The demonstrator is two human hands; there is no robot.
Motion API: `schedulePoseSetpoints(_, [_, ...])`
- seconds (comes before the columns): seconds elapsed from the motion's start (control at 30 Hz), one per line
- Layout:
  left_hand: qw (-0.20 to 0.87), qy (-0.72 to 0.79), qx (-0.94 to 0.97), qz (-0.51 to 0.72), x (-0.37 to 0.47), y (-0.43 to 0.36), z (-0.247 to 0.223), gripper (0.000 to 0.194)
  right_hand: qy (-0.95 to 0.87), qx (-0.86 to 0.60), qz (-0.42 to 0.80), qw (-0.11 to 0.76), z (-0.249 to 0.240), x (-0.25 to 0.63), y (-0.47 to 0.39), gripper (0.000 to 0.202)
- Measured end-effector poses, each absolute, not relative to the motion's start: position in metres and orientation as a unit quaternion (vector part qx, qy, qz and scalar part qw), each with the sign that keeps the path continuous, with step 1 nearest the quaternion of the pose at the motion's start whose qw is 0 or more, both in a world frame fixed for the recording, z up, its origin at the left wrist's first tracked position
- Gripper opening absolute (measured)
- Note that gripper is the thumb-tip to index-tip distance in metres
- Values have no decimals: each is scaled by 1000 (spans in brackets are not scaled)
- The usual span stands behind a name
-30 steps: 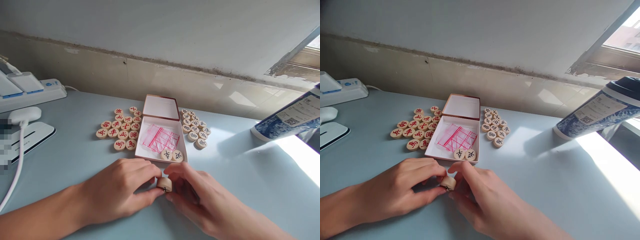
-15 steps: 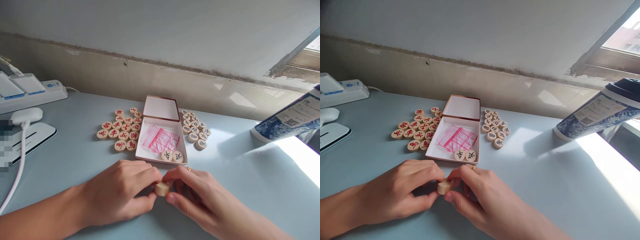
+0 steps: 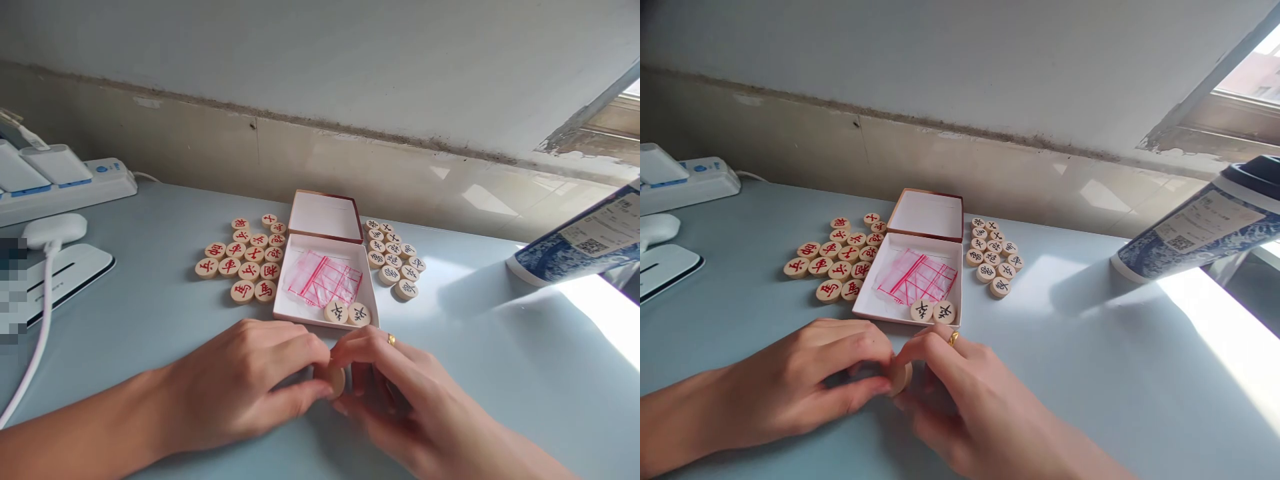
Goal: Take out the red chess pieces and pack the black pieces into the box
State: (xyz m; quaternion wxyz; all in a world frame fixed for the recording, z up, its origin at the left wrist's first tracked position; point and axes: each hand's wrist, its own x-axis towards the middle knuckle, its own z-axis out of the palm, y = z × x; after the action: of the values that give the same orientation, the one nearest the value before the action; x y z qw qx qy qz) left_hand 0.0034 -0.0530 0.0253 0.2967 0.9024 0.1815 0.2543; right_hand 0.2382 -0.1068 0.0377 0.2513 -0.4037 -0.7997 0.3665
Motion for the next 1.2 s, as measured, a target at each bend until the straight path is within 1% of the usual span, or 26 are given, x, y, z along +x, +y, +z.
schedulePoseSetpoints(0.1, [316, 193, 891, 262, 4, -52, 24, 16, -810, -401, 344, 255, 36, 239, -109, 31])
schedulePoseSetpoints(0.2, [301, 191, 898, 259, 3, -52, 21, 30, -817, -402, 326, 255, 34, 238, -109, 28])
schedulePoseSetpoints(0.23, [294, 186, 902, 256, 3, -52, 21, 31, -818, -405, 321, 253, 34, 238, -109, 27])
schedulePoseSetpoints(0.3, [289, 177, 907, 250, 3, -51, 19, 25, -820, -405, 319, 247, 34, 237, -108, 26])
schedulePoseSetpoints(0.4, [294, 178, 909, 235, 3, -51, 20, 7, -822, -405, 318, 243, 35, 237, -107, 29])
schedulePoseSetpoints(0.57, [285, 174, 914, 228, 4, -51, 22, 11, -831, -392, 311, 242, 35, 239, -106, 26])
schedulePoseSetpoints(0.8, [279, 171, 917, 226, 3, -50, 23, 9, -838, -392, 293, 243, 36, 237, -107, 22])
schedulePoseSetpoints(1.07, [271, 169, 920, 230, 3, -49, 23, 11, -840, -394, 303, 217, 36, 237, -106, 20])
schedulePoseSetpoints(1.2, [270, 167, 921, 227, 2, -49, 22, 11, -840, -389, 308, 218, 35, 238, -108, 20])
